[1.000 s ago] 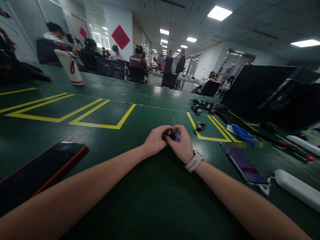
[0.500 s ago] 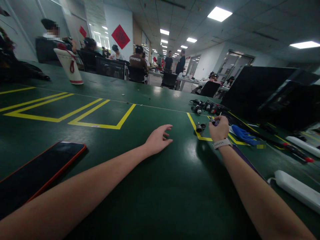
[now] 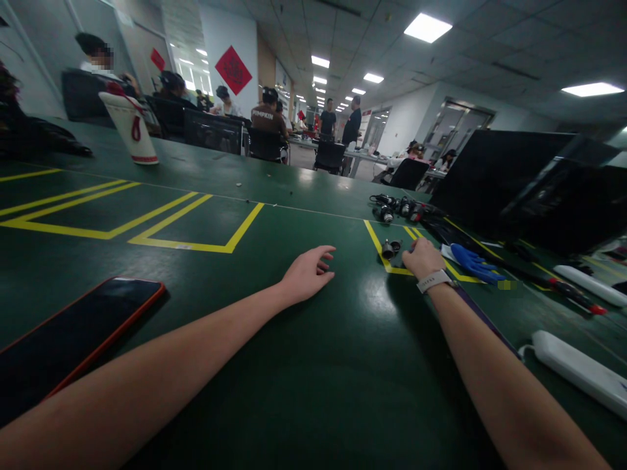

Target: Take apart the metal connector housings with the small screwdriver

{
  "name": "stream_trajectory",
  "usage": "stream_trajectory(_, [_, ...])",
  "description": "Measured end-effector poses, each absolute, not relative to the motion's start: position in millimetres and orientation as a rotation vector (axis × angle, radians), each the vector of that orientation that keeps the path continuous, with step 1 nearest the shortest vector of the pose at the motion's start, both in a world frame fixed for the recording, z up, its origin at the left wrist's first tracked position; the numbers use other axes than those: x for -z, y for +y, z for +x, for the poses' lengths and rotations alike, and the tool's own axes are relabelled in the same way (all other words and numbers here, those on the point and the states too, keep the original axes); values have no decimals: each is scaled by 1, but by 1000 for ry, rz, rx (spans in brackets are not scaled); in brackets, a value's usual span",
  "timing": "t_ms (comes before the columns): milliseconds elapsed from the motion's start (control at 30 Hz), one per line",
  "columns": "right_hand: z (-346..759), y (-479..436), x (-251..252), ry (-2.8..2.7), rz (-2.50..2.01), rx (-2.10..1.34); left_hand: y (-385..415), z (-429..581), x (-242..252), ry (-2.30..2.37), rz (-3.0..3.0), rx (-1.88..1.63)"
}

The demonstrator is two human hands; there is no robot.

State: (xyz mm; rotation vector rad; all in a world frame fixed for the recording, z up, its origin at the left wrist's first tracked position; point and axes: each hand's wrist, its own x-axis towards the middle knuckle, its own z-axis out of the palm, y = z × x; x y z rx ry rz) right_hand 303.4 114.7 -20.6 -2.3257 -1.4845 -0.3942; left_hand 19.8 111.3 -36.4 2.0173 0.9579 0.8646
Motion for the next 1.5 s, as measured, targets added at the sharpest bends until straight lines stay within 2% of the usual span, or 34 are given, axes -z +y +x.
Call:
stream_trajectory(167, [280, 117, 22, -1697, -2201, 503, 113, 20, 38, 957, 2016, -872])
stream_trajectory(600, [239, 113, 34, -2080, -1949, 373, 113, 22, 39, 978, 2005, -887])
stream_trajectory(1000, [150, 12, 31, -2247, -1364, -20, 50, -2, 28, 872, 1892, -825])
stream_trajectory(1333, [134, -42, 30, -2152, -1232, -375, -6, -42, 29, 721, 1554, -700])
stream_trajectory(1500, [135, -44, 31, -2087, -1188, -502, -12, -49, 29, 845, 1715, -683])
